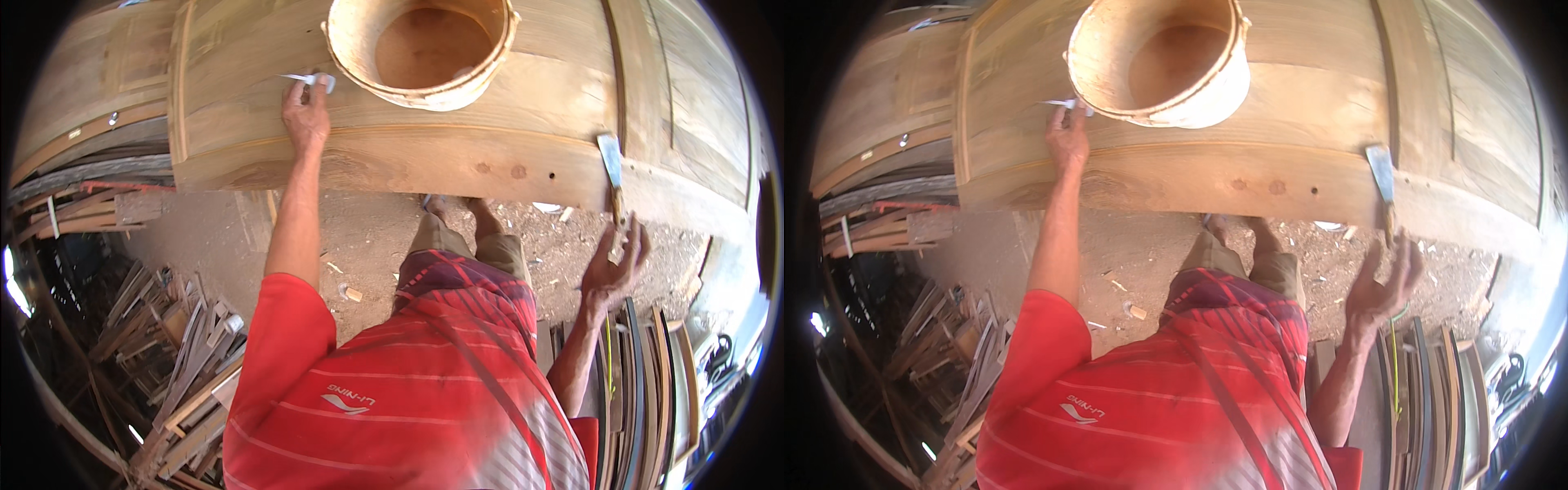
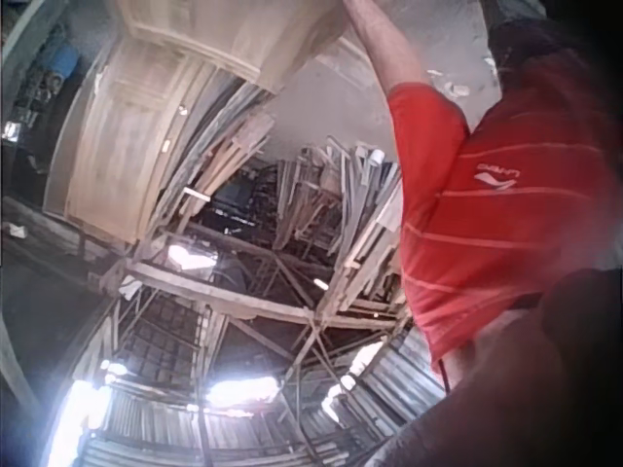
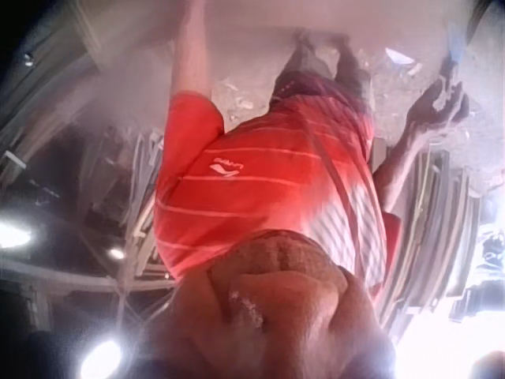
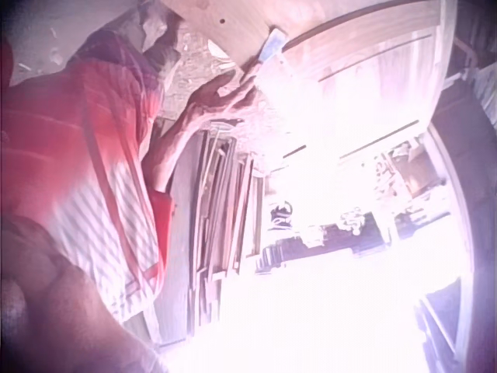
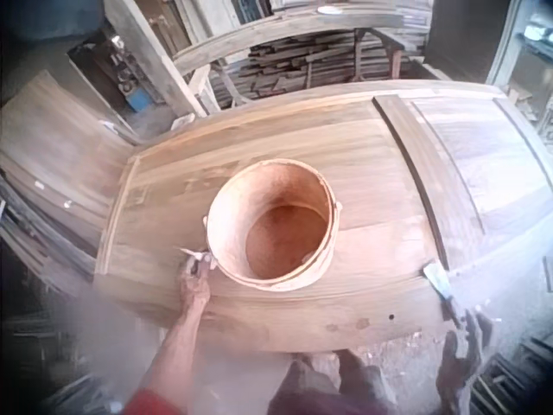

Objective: The person fills holes in a wooden panel by putting filler from a bucket and glue from a bottle into the holes, pressing the mixture in by hand, and smoothing it with a scraper.

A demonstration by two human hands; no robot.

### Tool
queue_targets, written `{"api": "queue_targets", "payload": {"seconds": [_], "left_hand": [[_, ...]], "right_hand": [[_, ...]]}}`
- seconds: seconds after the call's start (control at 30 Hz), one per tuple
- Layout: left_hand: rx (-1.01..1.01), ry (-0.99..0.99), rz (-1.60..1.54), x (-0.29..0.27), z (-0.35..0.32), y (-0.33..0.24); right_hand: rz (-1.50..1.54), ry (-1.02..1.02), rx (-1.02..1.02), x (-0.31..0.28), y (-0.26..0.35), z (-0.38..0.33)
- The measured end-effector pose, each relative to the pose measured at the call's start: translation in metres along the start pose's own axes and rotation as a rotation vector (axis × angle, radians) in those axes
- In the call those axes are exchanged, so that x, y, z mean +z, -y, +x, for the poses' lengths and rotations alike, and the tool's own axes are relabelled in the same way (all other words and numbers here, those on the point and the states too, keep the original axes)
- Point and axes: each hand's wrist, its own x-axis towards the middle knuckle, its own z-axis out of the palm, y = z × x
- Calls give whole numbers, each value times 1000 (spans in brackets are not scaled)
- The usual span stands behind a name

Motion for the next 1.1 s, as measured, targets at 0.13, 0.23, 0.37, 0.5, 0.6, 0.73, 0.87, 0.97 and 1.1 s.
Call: {"api": "queue_targets", "payload": {"seconds": [0.13, 0.23, 0.37, 0.5, 0.6, 0.73, 0.87, 0.97, 1.1], "left_hand": [[11, 43, -158, -9, -18, -24], [-19, 136, -203, -21, -79, -45], [116, 445, -542, -19, -180, -63], [155, 566, -539, -24, -224, -81], [262, 576, -505, -24, -233, -75], [289, 696, -486, -40, -229, -80], [326, 959, -451, -56, -215, -85], [498, 658, -218, -50, -183, -57], [422, 278, 7, -38, -113, 0]], "right_hand": [[308, 271, 4, 5, 42, -31], [452, 382, -33, 13, 96, -53], [378, 423, -246, 32, 151, -84], [512, 331, -402, 43, 171, -93], [631, 401, -224, 46, 174, -102], [505, 311, -259, 37, 176, -113], [478, 240, -253, 33, 168, -124], [479, 233, -88, 25, 163, -119], [462, 154, 121, 39, 133, -123]]}}
